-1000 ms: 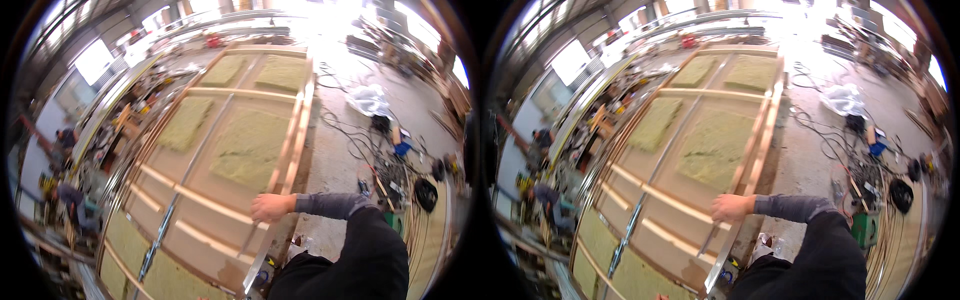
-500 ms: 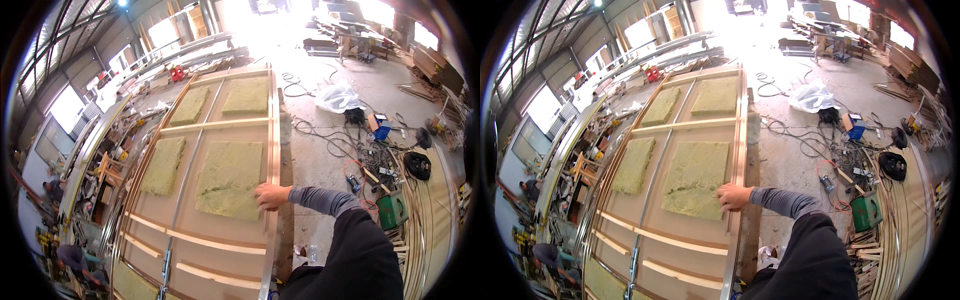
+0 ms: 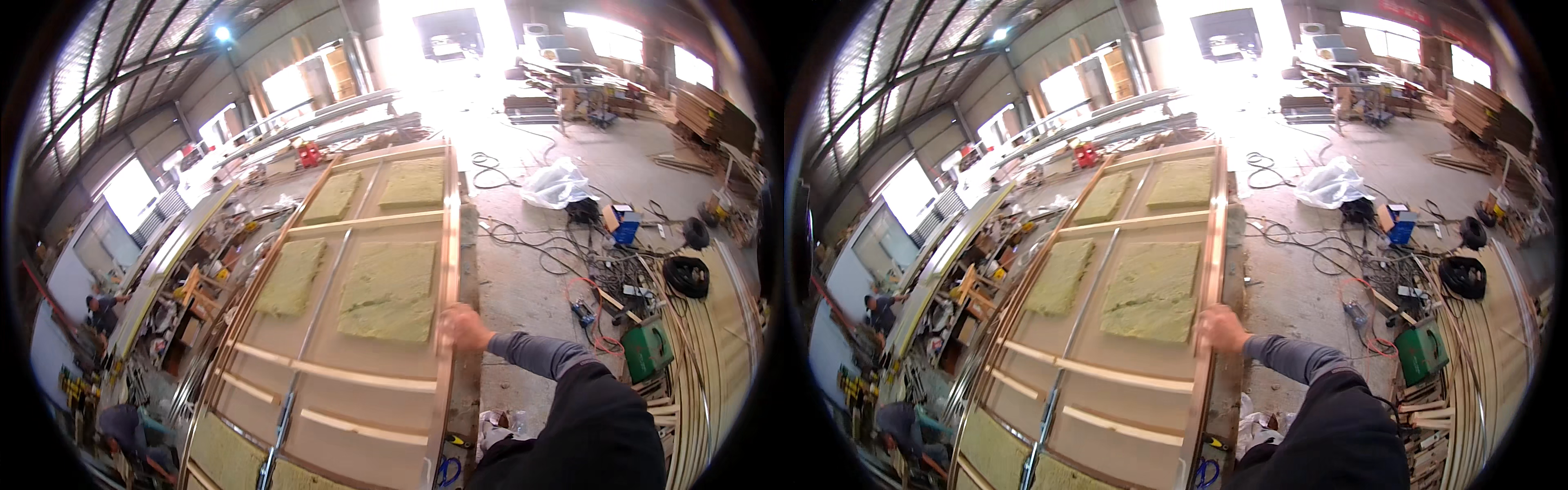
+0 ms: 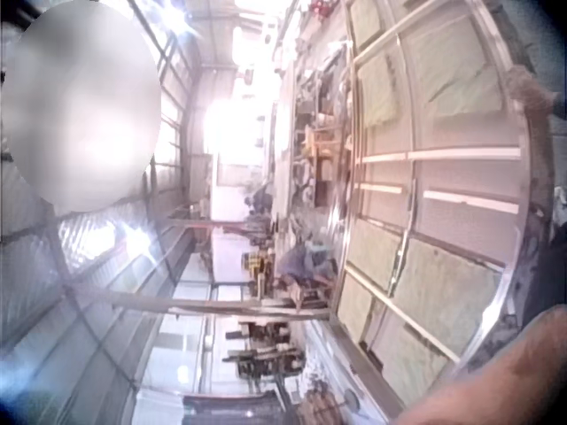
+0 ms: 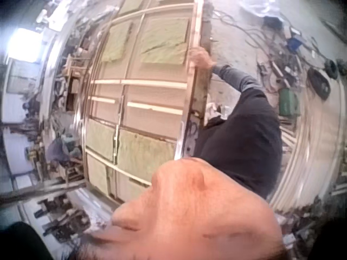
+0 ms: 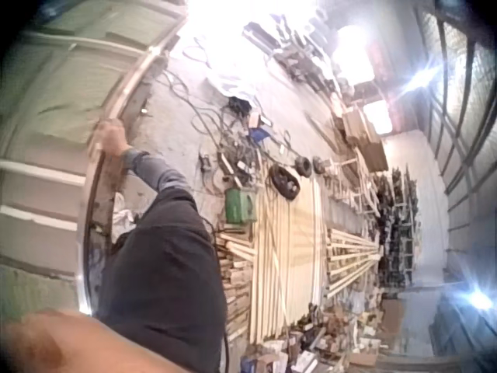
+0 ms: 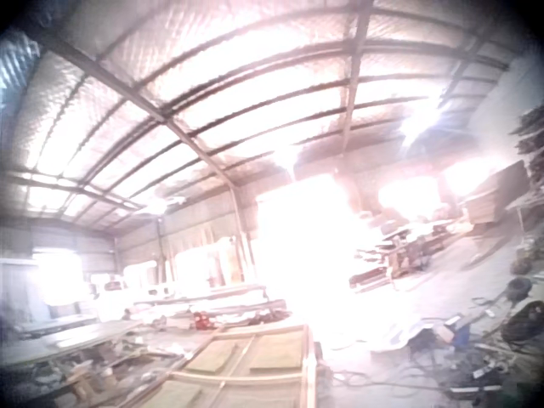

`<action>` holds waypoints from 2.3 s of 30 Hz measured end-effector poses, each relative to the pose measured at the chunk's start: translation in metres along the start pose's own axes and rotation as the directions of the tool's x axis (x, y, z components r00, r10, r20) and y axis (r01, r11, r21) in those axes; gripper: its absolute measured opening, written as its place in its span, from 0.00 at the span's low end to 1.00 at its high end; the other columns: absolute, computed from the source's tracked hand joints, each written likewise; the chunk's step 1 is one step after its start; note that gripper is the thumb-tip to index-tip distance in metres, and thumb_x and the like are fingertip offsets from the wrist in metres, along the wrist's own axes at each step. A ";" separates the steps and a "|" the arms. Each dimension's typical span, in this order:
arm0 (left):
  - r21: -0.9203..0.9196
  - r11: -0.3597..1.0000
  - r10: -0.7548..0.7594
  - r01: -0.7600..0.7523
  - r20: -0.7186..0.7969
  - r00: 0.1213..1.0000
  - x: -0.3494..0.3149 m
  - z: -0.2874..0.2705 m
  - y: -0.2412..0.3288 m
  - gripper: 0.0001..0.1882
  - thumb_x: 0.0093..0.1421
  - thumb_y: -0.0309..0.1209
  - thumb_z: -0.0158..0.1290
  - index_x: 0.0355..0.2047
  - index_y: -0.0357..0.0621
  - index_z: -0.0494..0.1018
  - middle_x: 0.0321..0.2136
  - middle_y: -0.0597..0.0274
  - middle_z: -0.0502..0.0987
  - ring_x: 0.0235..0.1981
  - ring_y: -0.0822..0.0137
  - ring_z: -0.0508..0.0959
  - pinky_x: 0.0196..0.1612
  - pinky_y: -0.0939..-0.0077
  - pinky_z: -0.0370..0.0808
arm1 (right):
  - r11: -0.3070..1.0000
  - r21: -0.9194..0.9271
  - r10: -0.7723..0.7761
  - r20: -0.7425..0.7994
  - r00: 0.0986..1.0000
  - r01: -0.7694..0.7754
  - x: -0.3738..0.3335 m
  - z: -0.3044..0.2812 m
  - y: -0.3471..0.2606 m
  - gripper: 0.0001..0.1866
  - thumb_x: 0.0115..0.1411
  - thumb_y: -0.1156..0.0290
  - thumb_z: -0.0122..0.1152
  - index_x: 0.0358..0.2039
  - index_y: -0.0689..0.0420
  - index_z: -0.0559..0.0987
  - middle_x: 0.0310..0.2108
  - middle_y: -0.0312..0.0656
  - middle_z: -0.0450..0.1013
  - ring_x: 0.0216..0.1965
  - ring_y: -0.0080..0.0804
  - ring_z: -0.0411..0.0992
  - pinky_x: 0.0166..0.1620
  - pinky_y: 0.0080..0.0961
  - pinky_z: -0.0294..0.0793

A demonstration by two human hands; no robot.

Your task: The person applies sealant to a wooden frame, places a brown trim piece, and then positions a large white panel onto the frame. They use a nail gun to secure the panel and apply additional sealant along the edges.

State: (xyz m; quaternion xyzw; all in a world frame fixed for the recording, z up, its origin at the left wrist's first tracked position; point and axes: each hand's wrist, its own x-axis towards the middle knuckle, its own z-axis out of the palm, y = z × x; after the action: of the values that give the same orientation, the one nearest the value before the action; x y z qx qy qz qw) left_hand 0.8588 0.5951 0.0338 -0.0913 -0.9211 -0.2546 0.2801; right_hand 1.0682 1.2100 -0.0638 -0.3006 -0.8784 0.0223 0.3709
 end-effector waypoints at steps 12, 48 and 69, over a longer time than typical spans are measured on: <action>-0.185 0.447 -0.761 0.876 -0.592 0.263 -0.069 -0.019 -0.247 0.23 0.79 0.41 0.46 0.55 0.30 0.76 0.51 0.37 0.81 0.49 0.43 0.83 0.51 0.52 0.81 | -0.032 0.648 0.802 0.471 0.368 -0.761 -0.004 0.102 0.102 0.33 0.78 0.45 0.44 0.56 0.68 0.77 0.48 0.49 0.79 0.45 0.47 0.81 0.46 0.48 0.82; 0.984 0.167 -0.943 -0.069 0.179 0.281 -0.079 0.005 -0.326 0.64 0.48 0.81 0.60 0.72 0.45 0.68 0.73 0.61 0.69 0.71 0.61 0.70 0.72 0.64 0.64 | 0.161 0.735 0.814 0.279 0.510 -0.659 0.021 0.137 0.235 0.14 0.70 0.60 0.55 0.40 0.58 0.77 0.31 0.37 0.73 0.23 0.29 0.67 0.22 0.35 0.70; -0.463 0.072 -0.837 0.883 -0.510 -0.199 -0.067 -0.025 -0.283 0.29 0.77 0.46 0.35 0.49 0.30 0.75 0.48 0.27 0.81 0.50 0.27 0.79 0.55 0.39 0.75 | 0.522 -0.505 0.238 0.860 0.451 0.687 0.041 0.106 0.172 0.22 0.71 0.44 0.51 0.60 0.28 0.82 0.62 0.36 0.78 0.65 0.40 0.74 0.58 0.53 0.77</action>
State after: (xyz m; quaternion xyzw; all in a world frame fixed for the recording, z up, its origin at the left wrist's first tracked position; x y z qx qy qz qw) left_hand 0.8374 0.3393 -0.1043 0.6719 -0.5487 -0.3564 0.3470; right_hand 1.0634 1.3932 -0.1593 -0.2374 -0.8711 -0.2986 -0.3095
